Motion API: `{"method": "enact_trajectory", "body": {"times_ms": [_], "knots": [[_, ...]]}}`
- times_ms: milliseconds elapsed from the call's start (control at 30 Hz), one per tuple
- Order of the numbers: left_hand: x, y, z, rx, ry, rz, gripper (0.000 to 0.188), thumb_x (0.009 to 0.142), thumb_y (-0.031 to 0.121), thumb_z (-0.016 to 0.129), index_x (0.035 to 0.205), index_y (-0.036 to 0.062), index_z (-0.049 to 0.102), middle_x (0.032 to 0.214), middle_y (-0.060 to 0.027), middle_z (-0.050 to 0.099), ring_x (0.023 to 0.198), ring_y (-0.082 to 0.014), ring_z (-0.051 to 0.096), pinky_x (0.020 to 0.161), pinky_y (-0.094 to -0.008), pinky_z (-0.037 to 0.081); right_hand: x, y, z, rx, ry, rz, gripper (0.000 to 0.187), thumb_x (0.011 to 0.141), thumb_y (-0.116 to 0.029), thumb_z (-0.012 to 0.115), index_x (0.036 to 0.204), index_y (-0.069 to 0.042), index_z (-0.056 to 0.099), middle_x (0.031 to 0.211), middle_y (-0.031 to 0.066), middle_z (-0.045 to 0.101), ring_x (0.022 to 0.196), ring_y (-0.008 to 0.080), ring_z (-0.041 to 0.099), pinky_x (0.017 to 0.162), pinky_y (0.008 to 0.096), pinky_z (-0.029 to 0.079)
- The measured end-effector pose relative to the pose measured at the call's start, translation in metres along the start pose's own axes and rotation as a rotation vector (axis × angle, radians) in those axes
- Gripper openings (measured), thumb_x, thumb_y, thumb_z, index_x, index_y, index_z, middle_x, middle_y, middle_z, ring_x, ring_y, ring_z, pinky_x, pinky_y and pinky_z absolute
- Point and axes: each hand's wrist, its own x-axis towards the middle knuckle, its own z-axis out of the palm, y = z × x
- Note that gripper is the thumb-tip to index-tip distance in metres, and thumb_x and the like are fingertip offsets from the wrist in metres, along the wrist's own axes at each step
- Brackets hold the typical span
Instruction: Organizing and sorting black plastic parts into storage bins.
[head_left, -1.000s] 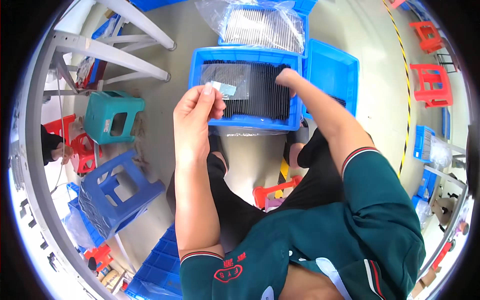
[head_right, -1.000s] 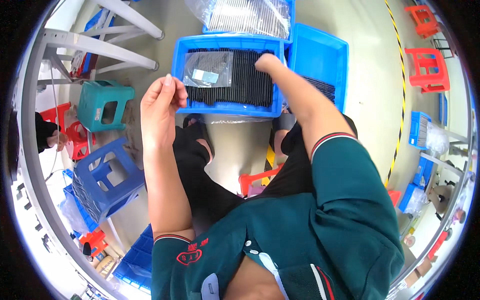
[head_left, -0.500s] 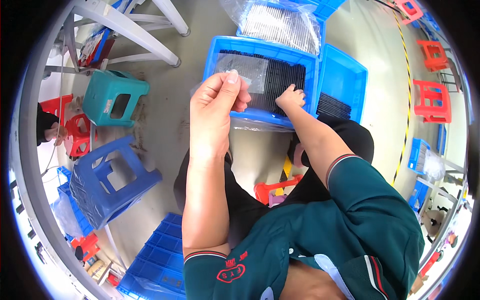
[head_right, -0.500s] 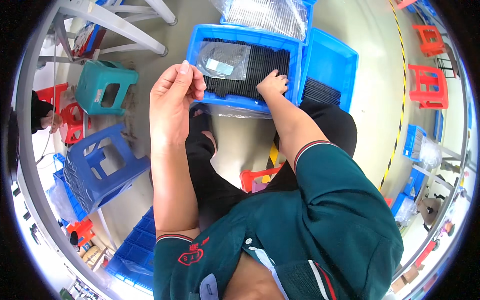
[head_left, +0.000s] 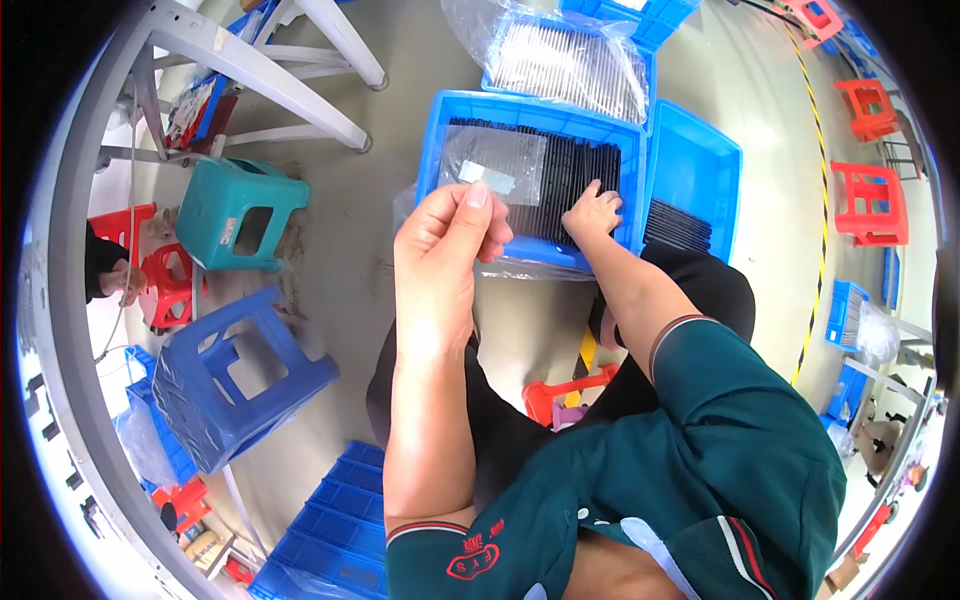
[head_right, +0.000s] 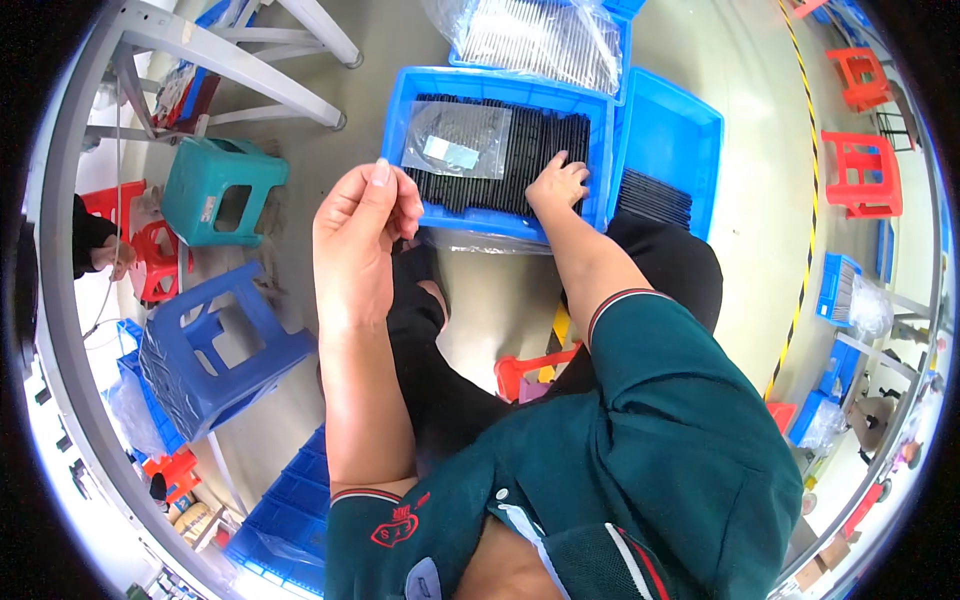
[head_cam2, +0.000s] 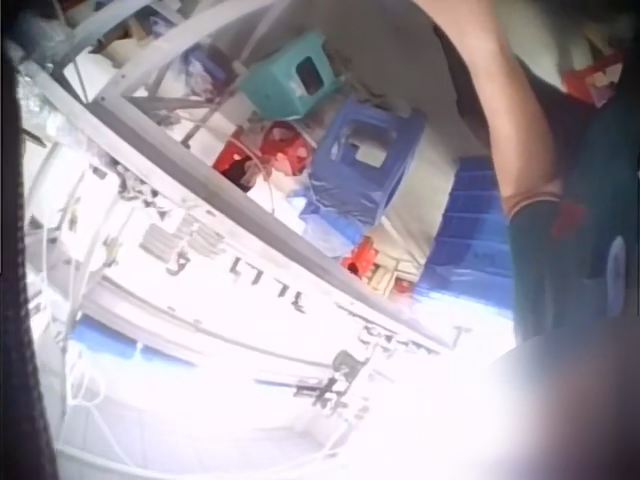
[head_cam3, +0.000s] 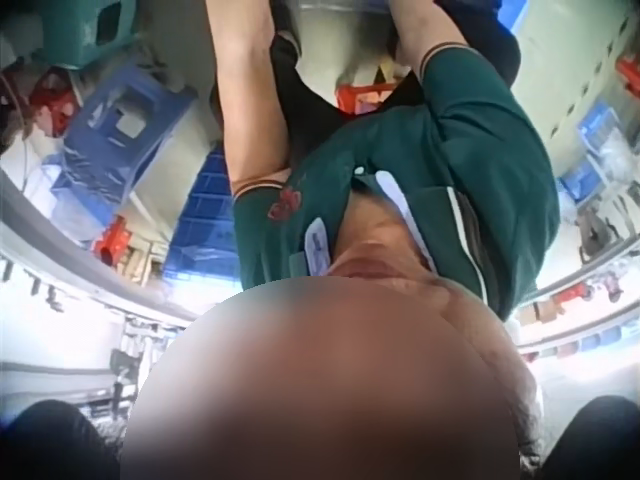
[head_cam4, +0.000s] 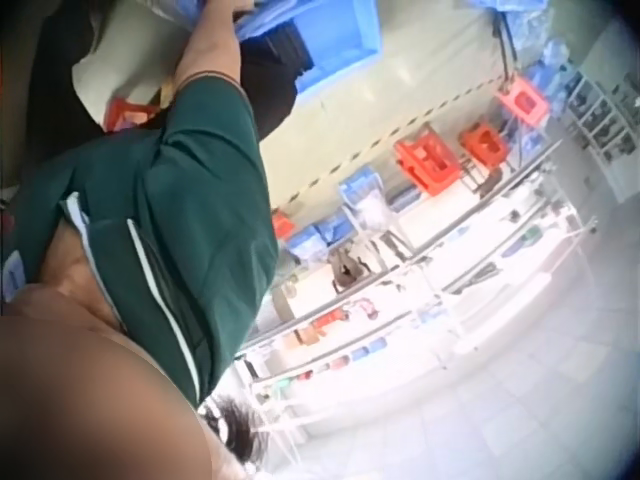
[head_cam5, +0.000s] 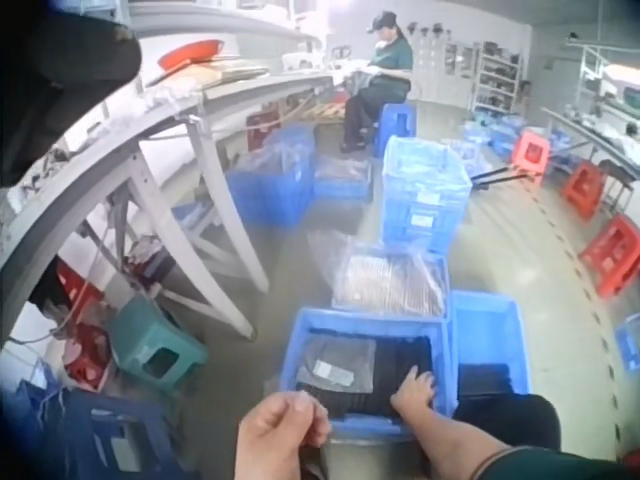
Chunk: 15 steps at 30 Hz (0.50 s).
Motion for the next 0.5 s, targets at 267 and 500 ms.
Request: {"method": "enact_trajectory", "body": {"times_ms": [267, 500], "knots": [[-0.001, 0.004, -0.005, -0.005, -0.020, -0.005, 0.020, 0.093, 0.019, 0.053, 0.083, 0.0028, 0.061, 0.068, -0.0003, 0.057, 0.059, -0.0048, 0.045, 0.057, -0.0191, 0.036, 0.032, 0.015, 0.021, -0.120, 0.195, -0.146, 0.056, 0.076, -0.021, 0.063, 0.124, -0.002, 0.042, 0.120, 0.0195, 0.047, 0.104, 0.0309, 0.053, 0.073, 0.0362, 0.053], [0.001, -0.001, 0.000, 0.002, -0.039, -0.015, 0.020, 0.093, 0.018, 0.053, 0.083, 0.0026, 0.061, 0.069, -0.0003, 0.056, 0.060, -0.0051, 0.045, 0.057, -0.0195, 0.036, 0.045, 0.021, 0.014, 0.048, 0.026, -0.122, 0.044, 0.076, -0.016, 0.063, 0.112, 0.004, 0.046, 0.104, 0.0221, 0.058, 0.091, 0.0315, 0.064, 0.074, 0.0378, 0.054]]}}
